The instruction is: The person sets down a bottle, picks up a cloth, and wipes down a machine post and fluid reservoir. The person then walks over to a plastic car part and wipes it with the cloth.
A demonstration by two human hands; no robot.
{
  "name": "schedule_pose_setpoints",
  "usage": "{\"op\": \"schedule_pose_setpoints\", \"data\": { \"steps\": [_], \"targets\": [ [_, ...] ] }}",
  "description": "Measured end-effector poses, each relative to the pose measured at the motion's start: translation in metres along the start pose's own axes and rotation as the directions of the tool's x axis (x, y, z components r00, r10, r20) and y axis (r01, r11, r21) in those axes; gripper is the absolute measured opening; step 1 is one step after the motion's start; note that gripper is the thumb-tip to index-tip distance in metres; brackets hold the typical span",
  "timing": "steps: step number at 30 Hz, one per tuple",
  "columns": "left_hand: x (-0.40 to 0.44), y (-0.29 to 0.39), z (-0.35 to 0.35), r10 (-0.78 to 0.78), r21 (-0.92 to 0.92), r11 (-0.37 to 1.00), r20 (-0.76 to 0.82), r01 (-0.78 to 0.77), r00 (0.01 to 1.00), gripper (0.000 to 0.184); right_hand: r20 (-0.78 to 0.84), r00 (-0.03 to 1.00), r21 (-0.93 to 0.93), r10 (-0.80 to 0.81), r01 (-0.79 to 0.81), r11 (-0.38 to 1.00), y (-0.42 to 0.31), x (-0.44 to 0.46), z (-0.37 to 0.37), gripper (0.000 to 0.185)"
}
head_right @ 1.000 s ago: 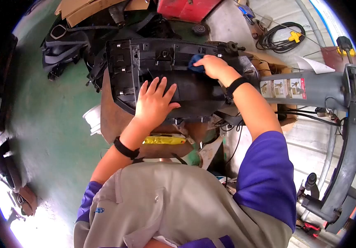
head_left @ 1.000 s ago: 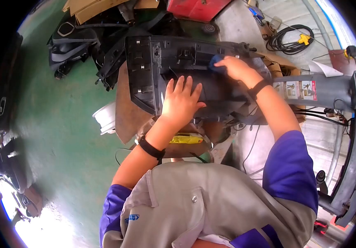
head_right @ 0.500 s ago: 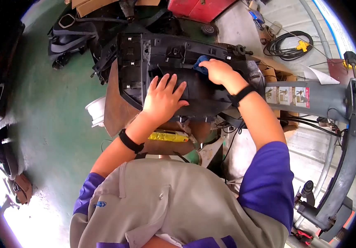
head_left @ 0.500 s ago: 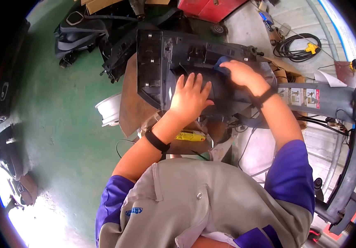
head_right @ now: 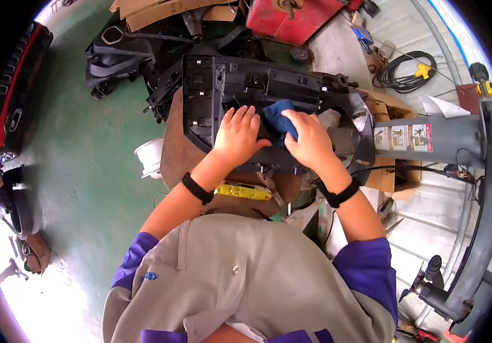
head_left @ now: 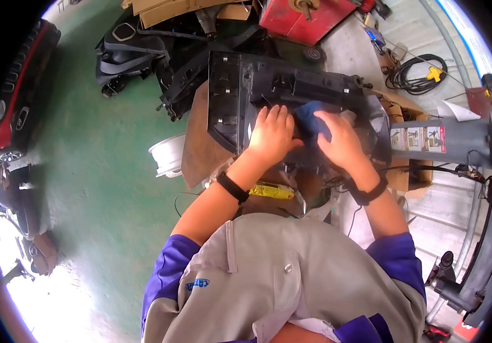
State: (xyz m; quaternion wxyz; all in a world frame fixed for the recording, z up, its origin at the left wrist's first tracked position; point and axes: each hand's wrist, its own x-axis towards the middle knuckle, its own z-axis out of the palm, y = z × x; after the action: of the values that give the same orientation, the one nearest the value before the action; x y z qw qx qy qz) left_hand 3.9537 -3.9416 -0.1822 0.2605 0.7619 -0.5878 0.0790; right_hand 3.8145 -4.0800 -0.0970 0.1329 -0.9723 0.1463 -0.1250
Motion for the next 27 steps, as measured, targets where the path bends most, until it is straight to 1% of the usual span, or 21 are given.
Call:
{"op": "schedule_pose_setpoints", "data": {
  "steps": [1,3,5,6,7,9,10,11,13,15,16,17,18,19,21,22,23,24,25,26,27],
  "targets": [
    [0.001,-0.001,-0.001,0.007,0.000,1.000,-0.001,-0.007,1.000,0.070,-0.050,0.999,-0.013,-0.005,0.005,1.000,0.011,-0.003,0.007,0.043],
    [0.002,-0.001,-0.002,-0.008,-0.047,0.999,0.022,0.009,1.000,0.065,-0.085,0.978,0.049,0.189,-0.185,0.981,0.028,-0.005,0.021,0.038],
    [0.002,-0.003,-0.006,-0.019,-0.102,0.994,0.054,0.025,0.998,0.060,-0.086,0.948,0.010,0.306,-0.306,0.952,0.029,0.004,0.031,0.038],
    [0.000,-0.002,-0.018,-0.035,-0.115,0.993,0.044,0.040,0.998,0.060,-0.098,0.930,-0.014,0.355,-0.359,0.933,0.022,0.009,0.034,0.039],
    [-0.003,0.001,-0.029,-0.157,-0.051,0.986,0.055,0.160,0.986,0.062,-0.102,0.909,-0.024,0.405,-0.409,0.912,0.009,0.014,0.035,0.040],
    [-0.012,0.009,-0.046,-0.391,0.070,0.919,0.058,0.387,0.918,0.064,-0.161,0.929,0.043,0.334,-0.332,0.942,-0.004,0.015,0.049,0.038],
    [-0.019,0.003,-0.047,-0.429,-0.012,0.900,0.136,0.435,0.893,0.069,-0.143,0.940,0.049,0.310,-0.306,0.951,-0.019,0.017,0.051,0.039],
    [-0.028,-0.009,-0.035,-0.411,-0.123,0.888,0.224,0.443,0.884,0.066,-0.122,0.949,0.058,0.292,-0.286,0.956,-0.037,0.017,0.052,0.040],
    [-0.030,-0.004,-0.040,-0.433,-0.093,0.881,0.240,0.465,0.869,0.060,-0.144,0.971,0.110,0.189,-0.174,0.978,-0.067,0.019,0.058,0.039],
    [-0.031,-0.006,-0.030,-0.415,-0.050,0.898,0.230,0.436,0.880,0.051,-0.119,0.984,0.139,0.130,-0.113,0.984,-0.087,0.019,0.069,0.038],
    [-0.031,-0.007,-0.034,-0.335,-0.055,0.933,0.224,0.355,0.915,0.046,-0.269,0.961,0.076,0.062,-0.043,0.996,-0.089,0.016,0.084,0.035],
    [-0.029,-0.003,-0.034,-0.423,-0.009,0.898,0.270,0.441,0.865,0.047,-0.405,0.914,-0.007,-0.023,0.021,1.000,-0.087,0.011,0.095,0.033],
    [-0.027,0.000,-0.035,-0.459,-0.033,0.873,0.280,0.487,0.843,0.051,-0.352,0.936,0.033,0.012,0.000,0.999,-0.084,0.005,0.090,0.035],
    [-0.028,0.002,-0.035,-0.504,-0.053,0.841,0.290,0.539,0.814,0.054,-0.361,0.933,0.022,0.006,0.002,1.000,-0.078,-0.001,0.083,0.035],
    [-0.034,0.003,-0.033,-0.457,0.045,0.887,0.212,0.459,0.864,0.061,-0.366,0.930,0.012,-0.015,0.021,1.000,-0.063,-0.022,0.070,0.034],
    [-0.035,0.003,-0.033,-0.463,0.052,0.885,0.201,0.463,0.863,0.064,-0.386,0.922,0.005,0.003,-0.002,1.000,-0.052,-0.032,0.069,0.033],
    [-0.034,0.003,-0.033,-0.476,0.056,0.878,0.215,0.476,0.853,0.064,-0.407,0.913,-0.014,0.018,-0.026,1.000,-0.038,-0.041,0.064,0.031],
    [-0.035,0.004,-0.035,-0.490,0.059,0.870,0.230,0.490,0.841,0.064,-0.403,0.912,0.032,0.079,-0.073,0.997,-0.026,-0.050,0.057,0.029],
    [-0.036,0.004,-0.037,-0.507,0.063,0.859,0.244,0.508,0.827,0.063,-0.433,0.897,0.032,0.087,-0.081,0.996,-0.010,-0.059,0.050,0.029],
    [-0.039,0.000,-0.034,-0.492,0.074,0.869,0.233,0.490,0.839,0.066,-0.460,0.884,-0.018,0.088,-0.109,0.994,0.002,-0.070,0.042,0.032],
    [-0.039,-0.002,-0.035,-0.470,0.047,0.879,0.240,0.474,0.849,0.067,-0.479,0.872,-0.025,0.103,-0.131,0.991,0.015,-0.077,0.040,0.036]
  ]
}}
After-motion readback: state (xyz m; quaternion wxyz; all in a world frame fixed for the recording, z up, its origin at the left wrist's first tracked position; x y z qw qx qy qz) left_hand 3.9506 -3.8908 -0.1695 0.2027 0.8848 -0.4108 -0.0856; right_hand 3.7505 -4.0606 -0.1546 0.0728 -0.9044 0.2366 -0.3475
